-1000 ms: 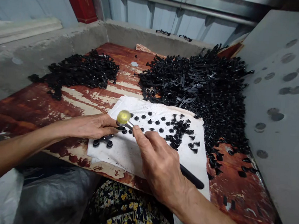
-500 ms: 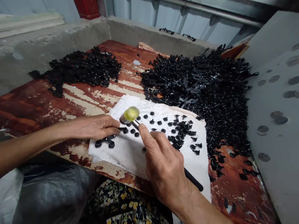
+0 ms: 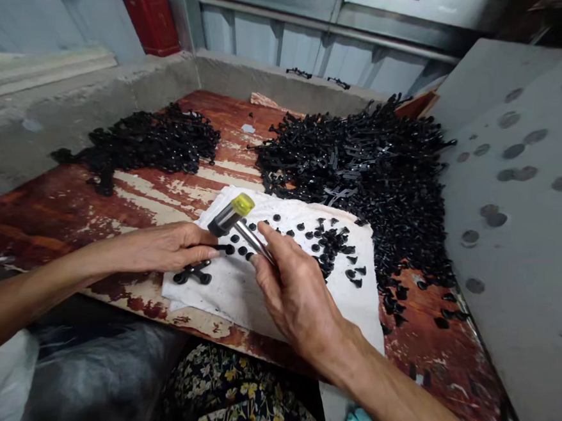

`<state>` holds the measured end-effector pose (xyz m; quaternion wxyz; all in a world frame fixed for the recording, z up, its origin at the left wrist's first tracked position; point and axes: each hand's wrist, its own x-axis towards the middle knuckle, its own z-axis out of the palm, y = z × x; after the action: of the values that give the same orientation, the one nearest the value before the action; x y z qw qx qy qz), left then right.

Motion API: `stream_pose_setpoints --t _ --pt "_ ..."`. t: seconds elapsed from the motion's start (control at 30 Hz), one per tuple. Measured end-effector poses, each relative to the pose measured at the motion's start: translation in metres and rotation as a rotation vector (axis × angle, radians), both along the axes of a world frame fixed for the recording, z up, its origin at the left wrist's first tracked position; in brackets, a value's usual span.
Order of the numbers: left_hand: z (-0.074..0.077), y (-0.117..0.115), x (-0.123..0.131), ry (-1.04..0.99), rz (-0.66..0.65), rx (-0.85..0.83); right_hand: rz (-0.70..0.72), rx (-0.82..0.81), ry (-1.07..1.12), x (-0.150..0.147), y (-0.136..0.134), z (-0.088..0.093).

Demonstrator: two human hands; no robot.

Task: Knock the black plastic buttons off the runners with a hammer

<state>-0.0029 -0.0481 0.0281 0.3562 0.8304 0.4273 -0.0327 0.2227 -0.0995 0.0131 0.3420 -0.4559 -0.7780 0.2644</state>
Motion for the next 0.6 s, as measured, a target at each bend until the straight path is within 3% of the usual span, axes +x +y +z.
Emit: stream_pose_setpoints --t 0.07,0.17,0.27,0.4,0.47,0.6 --pt "0.010 -0.009 0.006 -0.030 -0.075 0.073 0.041 -0.252 0.165 -0.006 0.006 0.002" --pt "0.019 -0.023 0.015 -0.016 -0.119 0.183 0.051 -0.495 0.344 -0.014 0.009 -0.001" --pt "0.017 -0.033 0.015 -0.045 0.053 0.250 -0.032 -0.656 0.477 -0.017 0.003 -0.003" --pt "0.005 -0.043 0.000 -0.232 0.525 0.273 -0.172 -0.708 0.545 -0.014 -0.005 0.001" --pt "-0.001 -0.047 -0.004 -0.296 0.573 0.140 -0.205 -0.687 0.543 -0.014 -0.006 0.001" --pt "-0.008 -0.050 0.006 -0.382 0.515 0.017 -0.175 -0.680 0.504 -0.022 -0.005 -0.004"
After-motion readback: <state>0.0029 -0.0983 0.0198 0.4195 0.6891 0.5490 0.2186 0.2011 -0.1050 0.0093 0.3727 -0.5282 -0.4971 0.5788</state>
